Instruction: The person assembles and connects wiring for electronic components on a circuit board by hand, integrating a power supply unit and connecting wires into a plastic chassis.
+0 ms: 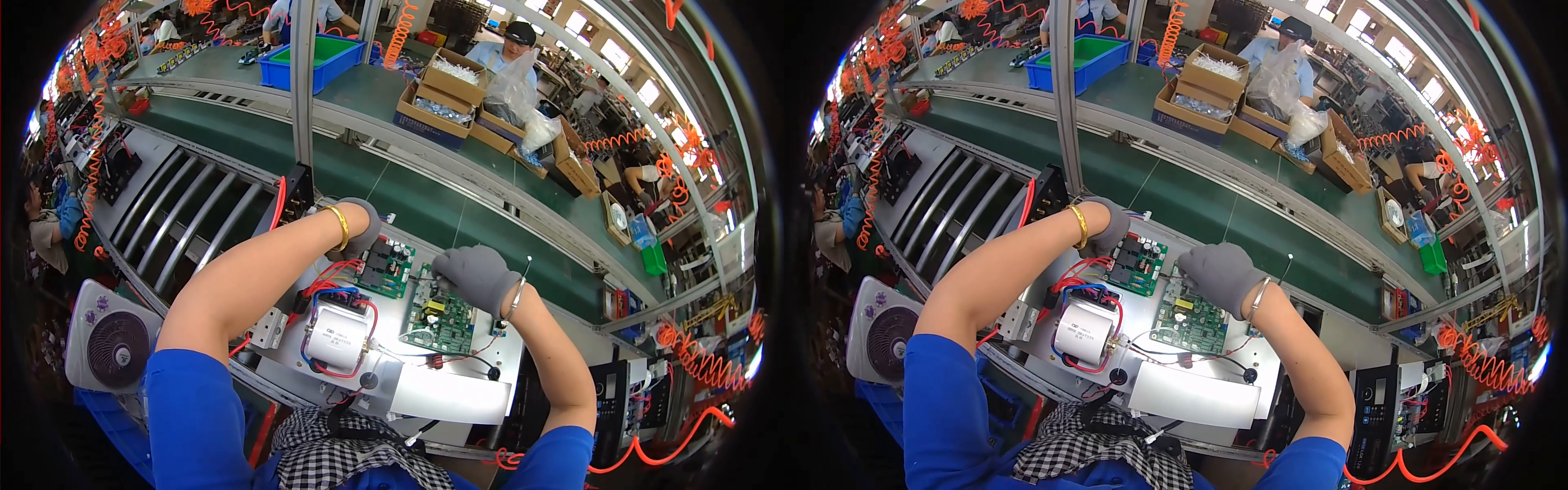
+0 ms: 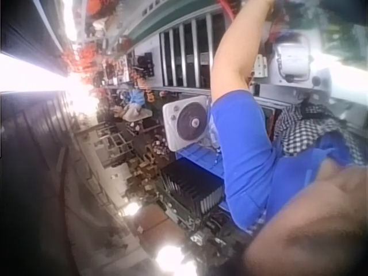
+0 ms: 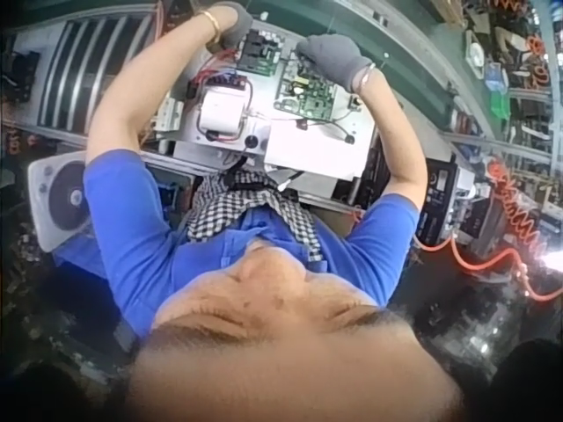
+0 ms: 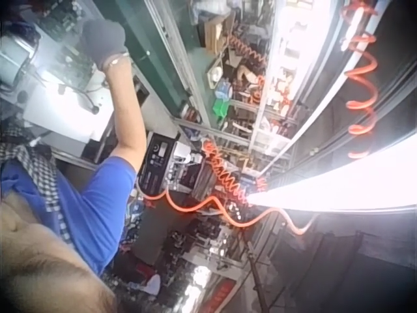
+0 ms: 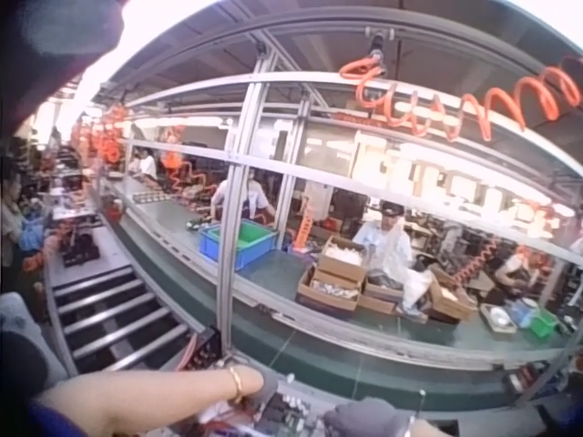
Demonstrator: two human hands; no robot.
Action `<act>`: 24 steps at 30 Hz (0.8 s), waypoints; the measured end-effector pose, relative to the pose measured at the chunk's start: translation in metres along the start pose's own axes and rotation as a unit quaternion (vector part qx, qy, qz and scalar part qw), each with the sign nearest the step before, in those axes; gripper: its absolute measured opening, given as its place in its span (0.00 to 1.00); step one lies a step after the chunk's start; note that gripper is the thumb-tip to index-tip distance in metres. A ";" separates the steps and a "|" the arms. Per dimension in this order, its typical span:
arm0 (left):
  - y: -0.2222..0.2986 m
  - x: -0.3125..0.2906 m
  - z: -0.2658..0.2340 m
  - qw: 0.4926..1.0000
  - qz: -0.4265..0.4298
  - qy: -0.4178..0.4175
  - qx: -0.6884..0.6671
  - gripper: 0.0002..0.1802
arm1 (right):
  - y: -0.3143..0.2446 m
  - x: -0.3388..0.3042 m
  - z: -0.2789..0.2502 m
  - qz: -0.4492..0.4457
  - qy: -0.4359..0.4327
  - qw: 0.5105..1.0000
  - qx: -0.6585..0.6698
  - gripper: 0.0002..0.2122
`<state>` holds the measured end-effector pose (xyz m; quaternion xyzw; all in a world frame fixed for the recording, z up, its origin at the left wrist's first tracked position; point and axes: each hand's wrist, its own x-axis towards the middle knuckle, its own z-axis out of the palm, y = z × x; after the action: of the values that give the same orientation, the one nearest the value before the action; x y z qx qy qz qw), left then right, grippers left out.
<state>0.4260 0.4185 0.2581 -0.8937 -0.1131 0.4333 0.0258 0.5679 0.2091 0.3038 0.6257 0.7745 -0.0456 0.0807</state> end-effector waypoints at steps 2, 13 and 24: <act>0.003 -0.017 -0.006 0.995 -0.023 0.090 -0.024 0.15 | -0.001 0.003 0.007 0.001 0.061 0.997 0.039 0.06; 0.027 -0.037 -0.019 0.854 0.147 0.115 -0.486 0.20 | -0.014 0.020 0.036 0.130 0.169 0.867 0.451 0.18; 0.024 -0.023 -0.018 0.888 0.187 0.154 -0.391 0.15 | -0.010 0.016 0.030 0.166 0.083 0.885 0.427 0.14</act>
<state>0.4303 0.3906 0.2837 -0.8915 -0.0984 0.2077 -0.3903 0.5572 0.2171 0.2713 0.7206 0.5688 -0.3058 -0.2523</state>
